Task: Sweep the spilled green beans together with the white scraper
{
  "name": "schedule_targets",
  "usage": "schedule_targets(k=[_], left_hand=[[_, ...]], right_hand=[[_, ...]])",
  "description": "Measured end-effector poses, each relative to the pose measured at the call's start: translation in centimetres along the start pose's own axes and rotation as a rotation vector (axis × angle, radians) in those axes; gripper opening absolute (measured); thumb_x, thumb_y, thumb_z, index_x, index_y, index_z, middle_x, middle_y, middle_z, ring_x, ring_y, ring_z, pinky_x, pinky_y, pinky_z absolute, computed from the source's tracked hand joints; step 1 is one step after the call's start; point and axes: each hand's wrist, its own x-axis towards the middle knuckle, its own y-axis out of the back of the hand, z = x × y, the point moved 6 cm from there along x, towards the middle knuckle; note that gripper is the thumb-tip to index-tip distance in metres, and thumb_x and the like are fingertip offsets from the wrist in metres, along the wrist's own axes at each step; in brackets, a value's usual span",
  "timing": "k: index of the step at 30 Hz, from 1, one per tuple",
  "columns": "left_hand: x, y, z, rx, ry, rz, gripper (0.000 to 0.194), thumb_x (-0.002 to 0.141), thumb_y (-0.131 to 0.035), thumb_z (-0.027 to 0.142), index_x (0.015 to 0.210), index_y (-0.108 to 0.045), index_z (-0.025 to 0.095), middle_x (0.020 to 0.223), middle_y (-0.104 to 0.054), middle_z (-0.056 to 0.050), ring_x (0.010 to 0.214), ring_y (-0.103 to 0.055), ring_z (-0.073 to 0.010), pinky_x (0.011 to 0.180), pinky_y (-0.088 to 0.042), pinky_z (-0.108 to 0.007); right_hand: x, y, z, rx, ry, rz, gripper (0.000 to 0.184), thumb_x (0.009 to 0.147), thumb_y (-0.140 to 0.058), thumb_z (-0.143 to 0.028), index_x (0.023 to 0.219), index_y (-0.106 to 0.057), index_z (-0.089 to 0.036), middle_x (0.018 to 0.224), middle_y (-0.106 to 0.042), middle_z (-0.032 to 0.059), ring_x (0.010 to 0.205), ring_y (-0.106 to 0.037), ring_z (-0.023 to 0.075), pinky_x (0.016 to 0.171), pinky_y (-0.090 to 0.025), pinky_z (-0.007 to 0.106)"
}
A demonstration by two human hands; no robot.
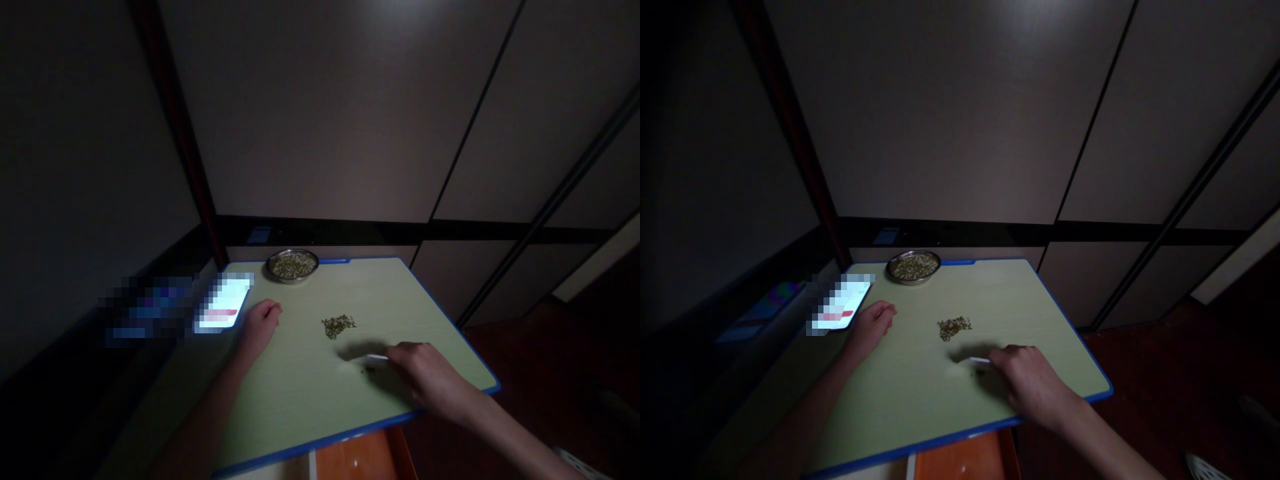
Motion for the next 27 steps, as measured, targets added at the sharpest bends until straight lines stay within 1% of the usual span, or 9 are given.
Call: schedule_targets(k=[4,7,9,13,16,20,23,25,27], left_hand=[[0.0,0.0,-0.1,-0.002,-0.002,-0.006,0.022,0.072,-0.048,0.041,0.064,-0.052,0.021,0.048,-0.048,0.005,0.047,-0.045,-0.0122,0.048,-0.034,-0.023],[0.0,0.0,-0.1,-0.012,-0.01,-0.011,0.023,0.073,-0.048,0.042,0.065,-0.052,0.021,0.048,-0.048,0.005,0.046,-0.045,-0.0123,0.048,-0.034,-0.023],[0.0,0.1,0.0,-0.022,-0.008,-0.007,0.023,0.073,-0.048,0.042,0.064,-0.052,0.021,0.048,-0.048,0.005,0.046,-0.045,-0.0124,0.047,-0.034,-0.023],[-0.1,0.1,0.2,-0.044,0.015,-0.004,0.022,0.071,-0.048,0.041,0.062,-0.051,0.021,0.046,-0.047,0.006,0.045,-0.044,-0.0119,0.046,-0.033,-0.023],[-0.1,0.1,0.1,-0.067,0.029,-0.007,0.021,0.07,-0.049,0.04,0.062,-0.051,0.021,0.046,-0.046,0.006,0.043,-0.043,-0.0116,0.045,-0.033,-0.023],[-0.1,0.0,0.0,-0.077,0.036,-0.003,0.02,0.07,-0.049,0.039,0.063,-0.051,0.021,0.047,-0.047,0.006,0.043,-0.043,-0.0112,0.044,-0.033,-0.022],[-0.3,0.2,0.3,-0.087,0.032,-0.002,0.021,0.071,-0.05,0.039,0.061,-0.05,0.02,0.047,-0.046,0.006,0.043,-0.044,-0.011,0.043,-0.033,-0.022],[-0.5,0.7,0.7,-0.105,0.023,0.034,0.021,0.072,-0.05,0.039,0.063,-0.051,0.02,0.048,-0.047,0.006,0.043,-0.044,-0.0108,0.043,-0.034,-0.022],[-0.9,1.6,1.2,-0.138,0.007,0.109,0.021,0.074,-0.05,0.039,0.071,-0.056,0.019,0.054,-0.052,0.005,0.046,-0.047,-0.0107,0.044,-0.036,-0.022]], right_hand=[[0.1,1.2,2.1,0.005,-0.136,0.015,0.017,0.084,-0.044,-0.016,0.092,-0.059,-0.02,0.081,-0.068,0.0058,0.074,-0.061,0.0183,0.064,-0.034,0.026],[0.3,1.5,4.4,0.112,-0.214,0.061,0.023,0.084,-0.045,-0.019,0.104,-0.057,-0.02,0.086,-0.069,0.0061,0.08,-0.063,0.0196,0.067,-0.037,0.026],[0.5,1.2,6.1,0.217,-0.236,0.092,0.028,0.08,-0.048,-0.017,0.107,-0.055,-0.02,0.093,-0.069,0.0063,0.086,-0.063,0.02,0.071,-0.04,0.027],[1.0,-0.1,8.5,0.376,-0.277,0.103,0.026,0.077,-0.049,-0.016,0.101,-0.057,-0.017,0.095,-0.069,0.0072,0.089,-0.063,0.0198,0.077,-0.044,0.029],[1.4,-0.9,8.7,0.453,-0.267,0.088,0.027,0.077,-0.048,-0.017,0.102,-0.058,-0.015,0.097,-0.069,0.0079,0.089,-0.063,0.0198,0.079,-0.045,0.03],[2.1,-1.2,7.5,0.479,-0.211,0.078,0.026,0.077,-0.048,-0.016,0.101,-0.059,-0.014,0.095,-0.068,0.0074,0.086,-0.062,0.0187,0.077,-0.045,0.029],[3.0,-1.3,6.8,0.489,-0.174,0.052,0.026,0.077,-0.049,-0.015,0.1,-0.06,-0.013,0.094,-0.068,0.0073,0.084,-0.061,0.0182,0.075,-0.045,0.029],[3.7,-1.4,6.5,0.502,-0.147,0.032,0.027,0.076,-0.05,-0.015,0.1,-0.061,-0.014,0.095,-0.067,0.0073,0.085,-0.061,0.0181,0.075,-0.045,0.029],[4.3,-1.6,6.3,0.521,-0.121,0.011,0.027,0.076,-0.05,-0.015,0.1,-0.062,-0.014,0.096,-0.067,0.007,0.085,-0.06,0.0178,0.075,-0.045,0.029]])
